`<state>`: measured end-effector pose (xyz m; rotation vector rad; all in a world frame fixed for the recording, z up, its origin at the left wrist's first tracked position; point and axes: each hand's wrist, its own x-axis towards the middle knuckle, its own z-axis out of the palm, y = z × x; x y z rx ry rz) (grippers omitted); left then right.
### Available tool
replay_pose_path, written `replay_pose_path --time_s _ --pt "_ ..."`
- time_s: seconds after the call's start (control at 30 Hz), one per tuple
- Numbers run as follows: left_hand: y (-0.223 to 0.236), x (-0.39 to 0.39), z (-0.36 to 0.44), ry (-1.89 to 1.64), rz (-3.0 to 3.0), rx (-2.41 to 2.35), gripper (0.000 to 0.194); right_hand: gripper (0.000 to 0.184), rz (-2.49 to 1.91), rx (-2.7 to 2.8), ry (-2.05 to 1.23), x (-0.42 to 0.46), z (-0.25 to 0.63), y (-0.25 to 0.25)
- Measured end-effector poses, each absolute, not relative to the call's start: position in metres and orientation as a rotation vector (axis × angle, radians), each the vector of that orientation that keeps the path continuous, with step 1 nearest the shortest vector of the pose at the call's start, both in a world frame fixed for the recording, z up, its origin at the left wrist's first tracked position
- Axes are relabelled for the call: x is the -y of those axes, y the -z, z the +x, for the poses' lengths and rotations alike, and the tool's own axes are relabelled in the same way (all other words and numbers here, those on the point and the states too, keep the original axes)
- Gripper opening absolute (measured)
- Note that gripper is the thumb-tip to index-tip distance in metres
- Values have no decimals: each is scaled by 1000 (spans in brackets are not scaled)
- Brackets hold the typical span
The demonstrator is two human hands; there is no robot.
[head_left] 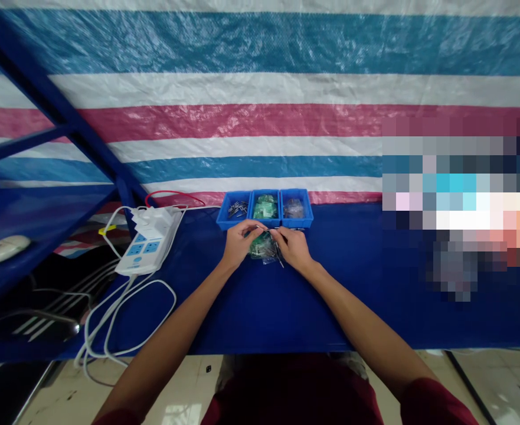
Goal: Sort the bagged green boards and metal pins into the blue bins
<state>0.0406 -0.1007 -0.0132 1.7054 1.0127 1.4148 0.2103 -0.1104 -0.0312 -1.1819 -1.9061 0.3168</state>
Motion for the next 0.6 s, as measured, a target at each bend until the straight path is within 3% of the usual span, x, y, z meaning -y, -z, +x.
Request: replay_pose_path --time_s 0.33,0.6 --pt "8 104 37 -1419 2043 -1232 24 47 -1246 1861 -277 112 213 25" --pt "11 103 36 -1409 2228 -1146 26 47 -1247 1843 -293 112 213 24"
